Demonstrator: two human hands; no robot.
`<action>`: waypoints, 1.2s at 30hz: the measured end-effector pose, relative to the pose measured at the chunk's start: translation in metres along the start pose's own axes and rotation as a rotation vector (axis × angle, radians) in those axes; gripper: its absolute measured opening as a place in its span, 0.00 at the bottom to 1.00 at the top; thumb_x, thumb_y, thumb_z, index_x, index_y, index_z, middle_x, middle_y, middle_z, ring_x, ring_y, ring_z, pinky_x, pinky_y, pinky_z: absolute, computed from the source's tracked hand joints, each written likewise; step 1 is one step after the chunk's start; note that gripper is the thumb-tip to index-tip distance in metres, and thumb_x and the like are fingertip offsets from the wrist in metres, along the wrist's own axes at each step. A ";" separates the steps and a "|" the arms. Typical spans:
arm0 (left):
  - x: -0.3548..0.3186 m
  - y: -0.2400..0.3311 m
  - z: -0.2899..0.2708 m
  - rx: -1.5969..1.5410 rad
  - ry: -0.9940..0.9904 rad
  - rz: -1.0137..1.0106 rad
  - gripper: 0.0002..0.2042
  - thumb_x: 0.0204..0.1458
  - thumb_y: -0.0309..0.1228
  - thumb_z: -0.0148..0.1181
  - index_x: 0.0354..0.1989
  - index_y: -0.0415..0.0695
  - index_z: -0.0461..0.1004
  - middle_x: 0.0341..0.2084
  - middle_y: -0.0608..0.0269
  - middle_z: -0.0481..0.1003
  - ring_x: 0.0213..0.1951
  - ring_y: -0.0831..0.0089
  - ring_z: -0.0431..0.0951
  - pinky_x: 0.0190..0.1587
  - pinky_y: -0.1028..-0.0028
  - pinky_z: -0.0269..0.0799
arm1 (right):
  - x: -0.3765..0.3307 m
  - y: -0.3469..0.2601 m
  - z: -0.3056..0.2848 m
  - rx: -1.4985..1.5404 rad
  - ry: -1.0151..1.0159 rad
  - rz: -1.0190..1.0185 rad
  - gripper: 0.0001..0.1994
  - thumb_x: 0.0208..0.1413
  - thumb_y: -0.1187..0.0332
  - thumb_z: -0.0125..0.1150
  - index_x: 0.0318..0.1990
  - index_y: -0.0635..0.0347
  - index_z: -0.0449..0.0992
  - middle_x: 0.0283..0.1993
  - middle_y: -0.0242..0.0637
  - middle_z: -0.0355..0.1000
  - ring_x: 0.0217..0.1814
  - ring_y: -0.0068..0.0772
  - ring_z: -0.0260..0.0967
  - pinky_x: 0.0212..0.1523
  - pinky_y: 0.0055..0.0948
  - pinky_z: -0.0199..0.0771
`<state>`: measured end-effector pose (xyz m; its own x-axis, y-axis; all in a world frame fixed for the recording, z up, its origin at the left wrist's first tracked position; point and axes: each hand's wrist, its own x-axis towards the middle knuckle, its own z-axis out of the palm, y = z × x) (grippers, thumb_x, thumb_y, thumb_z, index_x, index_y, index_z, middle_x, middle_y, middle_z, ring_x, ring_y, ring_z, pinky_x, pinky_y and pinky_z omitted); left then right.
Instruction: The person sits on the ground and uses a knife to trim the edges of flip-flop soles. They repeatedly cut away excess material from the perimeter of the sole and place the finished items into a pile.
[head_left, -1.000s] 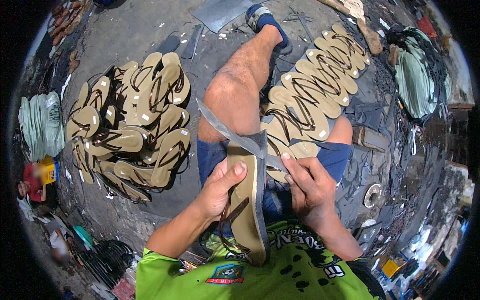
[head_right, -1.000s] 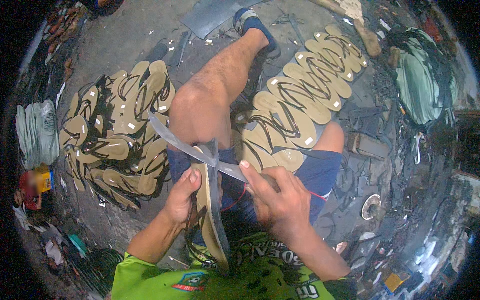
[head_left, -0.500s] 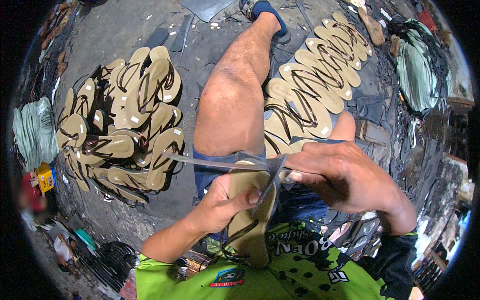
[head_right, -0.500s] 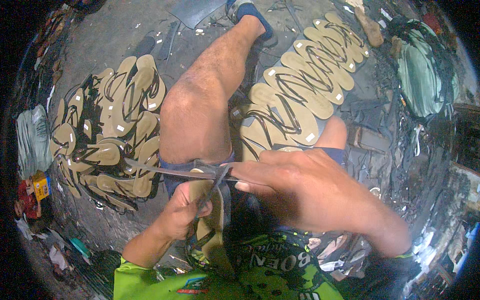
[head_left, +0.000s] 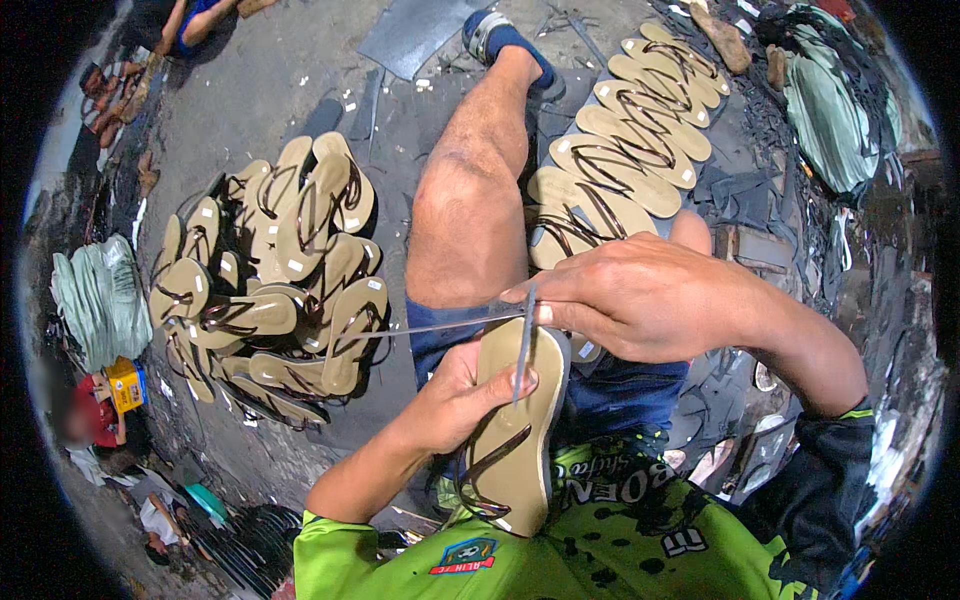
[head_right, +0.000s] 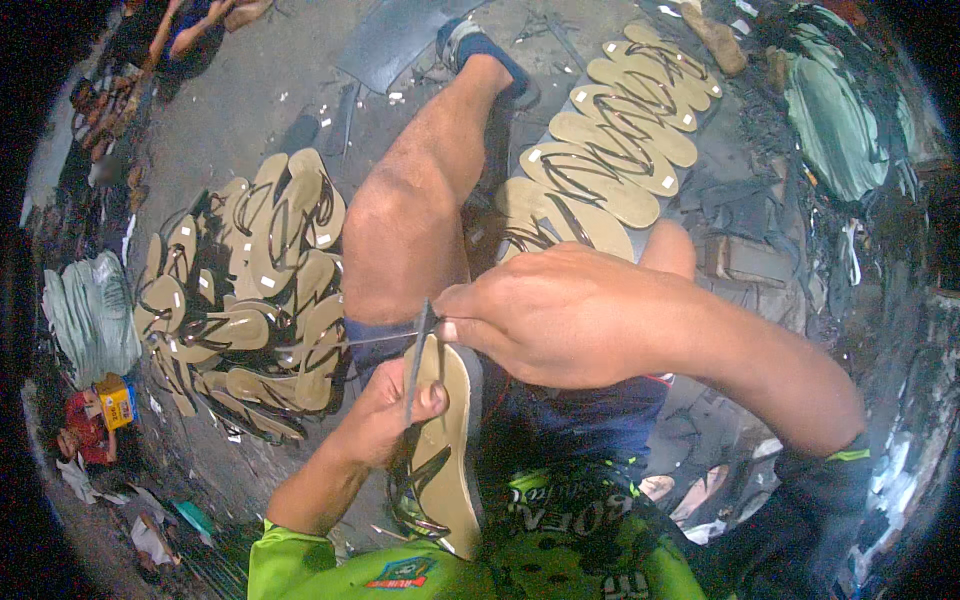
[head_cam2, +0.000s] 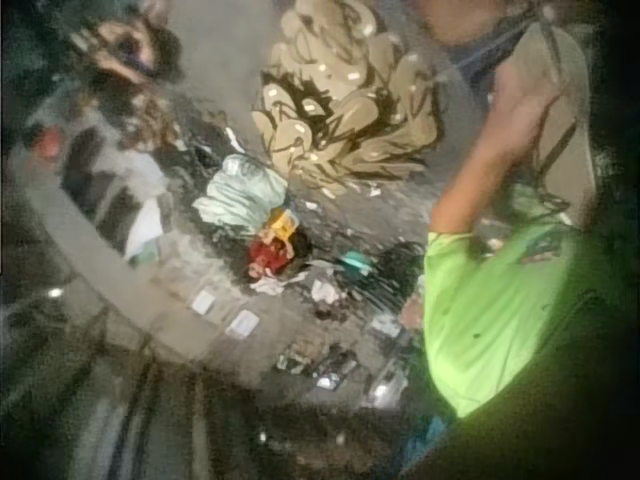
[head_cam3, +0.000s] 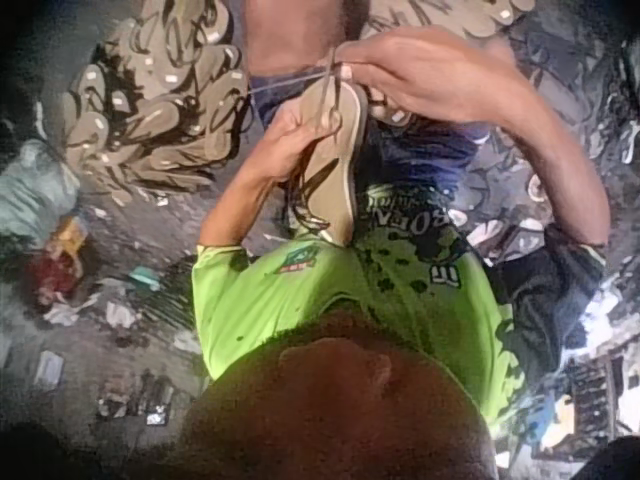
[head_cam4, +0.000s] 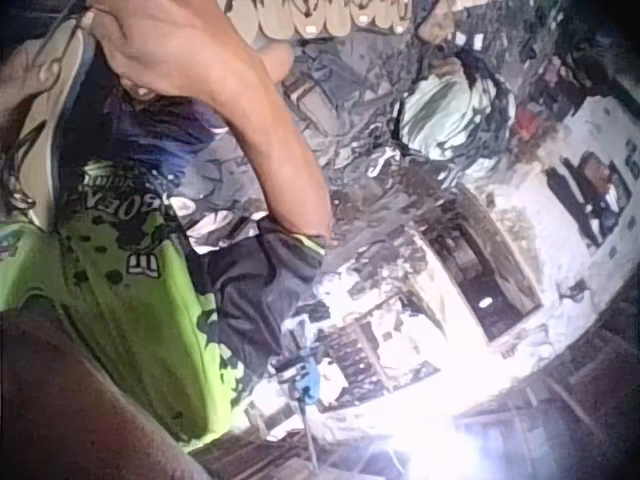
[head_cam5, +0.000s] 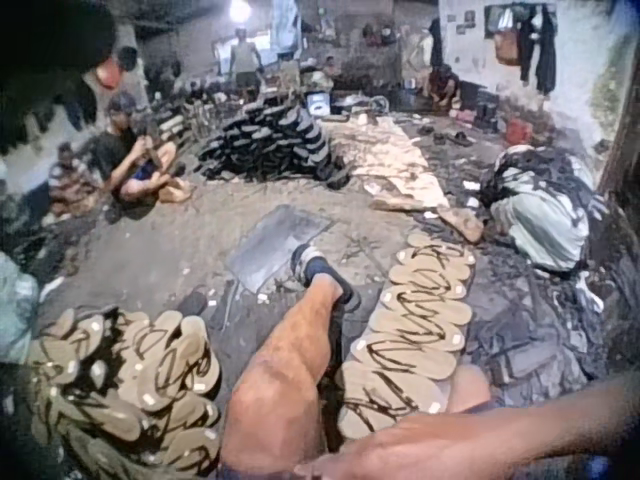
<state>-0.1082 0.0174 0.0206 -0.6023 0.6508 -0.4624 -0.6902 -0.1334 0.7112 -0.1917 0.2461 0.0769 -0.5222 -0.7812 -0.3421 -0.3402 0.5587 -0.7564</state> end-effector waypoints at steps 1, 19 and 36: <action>0.000 0.003 0.000 0.012 -0.010 0.003 0.15 0.60 0.37 0.55 0.49 0.41 0.70 0.37 0.70 0.74 0.38 0.82 0.73 0.42 0.78 0.70 | -0.005 -0.001 0.003 0.055 0.135 -0.061 0.14 0.64 0.63 0.44 0.48 0.60 0.73 0.39 0.53 0.74 0.43 0.56 0.72 0.42 0.50 0.71; -0.031 -0.027 0.044 -0.163 0.017 0.316 0.22 0.57 0.46 0.56 0.50 0.40 0.71 0.43 0.58 0.77 0.43 0.70 0.78 0.48 0.66 0.72 | -0.047 -0.016 0.137 0.143 1.242 -0.049 0.28 0.46 0.81 0.58 0.59 0.57 0.70 0.32 0.42 0.68 0.30 0.44 0.70 0.30 0.36 0.69; 0.032 -0.007 0.100 -0.567 0.351 0.337 0.11 0.57 0.39 0.57 0.42 0.46 0.72 0.34 0.66 0.79 0.31 0.76 0.81 0.28 0.80 0.80 | -0.098 0.010 0.176 -0.055 1.287 0.130 0.22 0.48 0.73 0.64 0.54 0.52 0.75 0.32 0.38 0.70 0.28 0.39 0.70 0.27 0.35 0.70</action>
<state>-0.0825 0.1136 0.0541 -0.8449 0.2423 -0.4770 -0.4893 -0.7105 0.5057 -0.0066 0.2786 0.0050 -0.9158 0.0902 0.3913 -0.2460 0.6441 -0.7243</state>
